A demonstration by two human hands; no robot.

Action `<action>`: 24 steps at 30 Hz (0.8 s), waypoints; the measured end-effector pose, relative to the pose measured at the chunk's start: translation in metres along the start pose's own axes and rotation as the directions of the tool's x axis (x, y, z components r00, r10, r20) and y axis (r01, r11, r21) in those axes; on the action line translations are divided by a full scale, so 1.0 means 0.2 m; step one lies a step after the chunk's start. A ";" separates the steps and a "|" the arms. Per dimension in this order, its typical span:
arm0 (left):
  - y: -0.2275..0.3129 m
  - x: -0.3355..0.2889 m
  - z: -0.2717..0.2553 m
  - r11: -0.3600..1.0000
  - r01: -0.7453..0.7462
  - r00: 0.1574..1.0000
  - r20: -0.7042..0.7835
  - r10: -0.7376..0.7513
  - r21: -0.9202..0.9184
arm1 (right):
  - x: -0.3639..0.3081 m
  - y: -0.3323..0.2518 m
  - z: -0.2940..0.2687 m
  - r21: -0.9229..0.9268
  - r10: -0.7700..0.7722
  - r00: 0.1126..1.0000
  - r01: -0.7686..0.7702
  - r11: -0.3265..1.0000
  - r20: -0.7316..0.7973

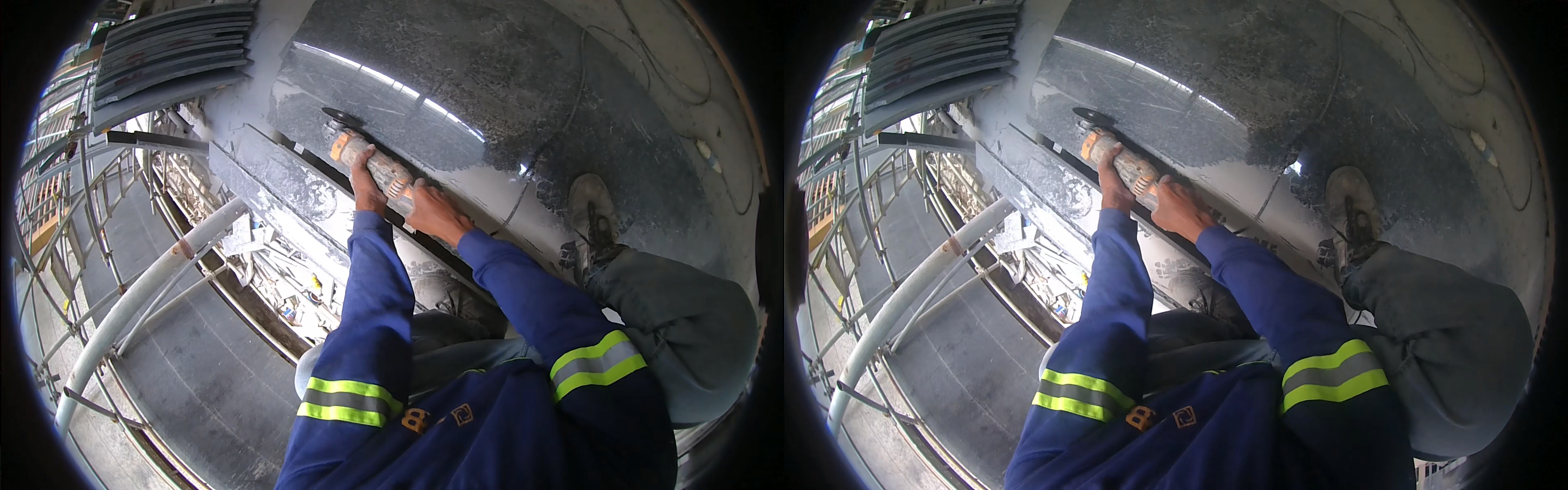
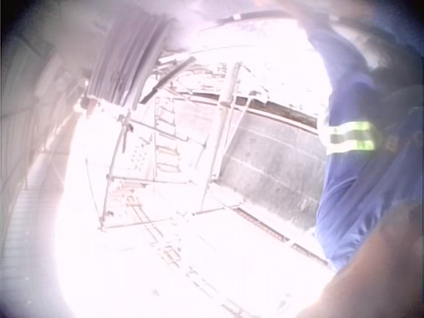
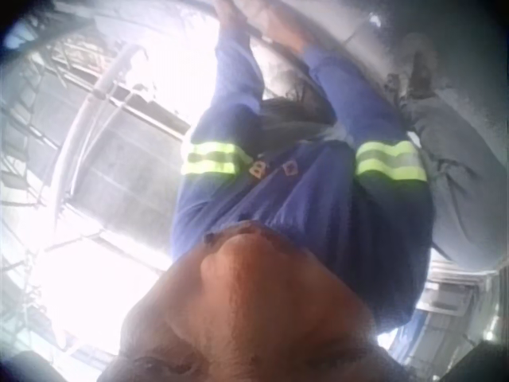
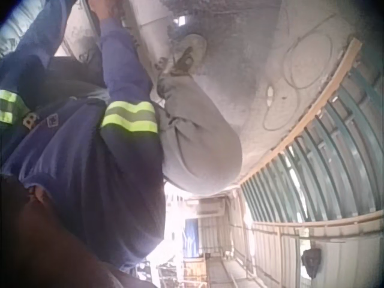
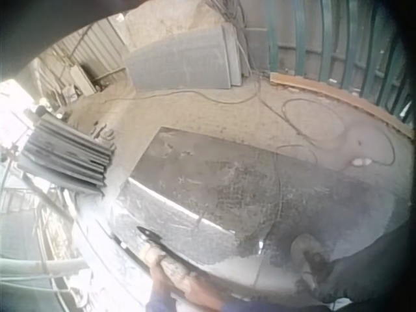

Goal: The person uses an angle grinder to cut a large stone slab. They hold the tool with both hands and guide it along the surface of the stone, creating a cut line.

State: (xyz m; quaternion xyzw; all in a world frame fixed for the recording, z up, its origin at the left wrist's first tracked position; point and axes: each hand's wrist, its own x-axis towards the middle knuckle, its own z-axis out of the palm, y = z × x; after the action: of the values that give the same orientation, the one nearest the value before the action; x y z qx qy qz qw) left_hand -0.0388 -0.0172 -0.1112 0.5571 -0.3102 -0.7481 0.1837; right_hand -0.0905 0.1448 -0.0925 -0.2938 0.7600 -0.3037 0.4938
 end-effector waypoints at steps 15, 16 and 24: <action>-0.03 -0.01 -0.02 1.000 0.011 1.000 0.018 -0.010 -0.018 | -0.05 -0.01 -0.03 -0.030 0.032 0.999 -0.032 0.999 0.004; -0.04 -0.03 -0.01 1.000 0.025 1.000 0.012 -0.025 -0.016 | -0.07 0.00 -0.02 -0.034 0.038 0.999 -0.038 0.999 -0.004; -0.06 -0.11 0.04 0.998 0.035 0.999 0.018 -0.034 -0.059 | -0.13 0.01 -0.03 -0.026 0.066 0.998 -0.067 0.997 -0.022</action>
State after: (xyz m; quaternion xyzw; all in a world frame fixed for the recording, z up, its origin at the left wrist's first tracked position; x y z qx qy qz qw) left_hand -0.0386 0.0083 -0.1020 0.5505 -0.2798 -0.7646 0.1846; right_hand -0.0866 0.1668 -0.0777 -0.2718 0.7785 -0.2799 0.4917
